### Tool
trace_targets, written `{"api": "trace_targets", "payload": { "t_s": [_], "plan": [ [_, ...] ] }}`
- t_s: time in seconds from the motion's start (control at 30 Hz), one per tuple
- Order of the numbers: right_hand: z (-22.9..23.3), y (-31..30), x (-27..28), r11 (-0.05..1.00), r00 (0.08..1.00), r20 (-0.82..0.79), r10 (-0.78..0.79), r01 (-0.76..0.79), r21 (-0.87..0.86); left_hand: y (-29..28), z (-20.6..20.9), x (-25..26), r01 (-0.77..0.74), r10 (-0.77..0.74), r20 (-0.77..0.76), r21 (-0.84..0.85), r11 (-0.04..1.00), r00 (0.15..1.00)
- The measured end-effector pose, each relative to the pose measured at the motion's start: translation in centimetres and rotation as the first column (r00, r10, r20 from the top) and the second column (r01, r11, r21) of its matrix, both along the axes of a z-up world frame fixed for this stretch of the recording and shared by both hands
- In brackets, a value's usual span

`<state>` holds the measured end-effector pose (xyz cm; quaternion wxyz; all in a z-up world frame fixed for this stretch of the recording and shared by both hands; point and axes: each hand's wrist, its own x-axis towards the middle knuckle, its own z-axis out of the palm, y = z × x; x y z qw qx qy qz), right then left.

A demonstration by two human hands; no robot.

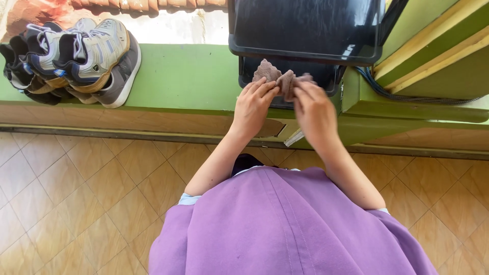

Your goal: Cleaning a multi-tier black plastic shoe rack with a cloth.

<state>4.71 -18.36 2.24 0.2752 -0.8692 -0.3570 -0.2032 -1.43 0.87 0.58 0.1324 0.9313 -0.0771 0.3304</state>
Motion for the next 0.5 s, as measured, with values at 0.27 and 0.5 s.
{"api": "trace_targets", "payload": {
  "t_s": [0.27, 0.5],
  "plan": [
    [0.9, 0.7, 0.5, 0.986, 0.989, -0.023, 0.144, -0.142, 0.084, 1.9, -0.2, -1.0, -0.088, 0.088, 0.034, -0.005, 0.996, 0.996],
    [0.5, 3.8, 0.0, 0.987, 0.987, 0.055, 0.150, -0.152, 0.045, 1.7, -1.0, -0.7, -0.074, 0.075, 0.060, -0.022, 0.997, 0.995]
  ]
}}
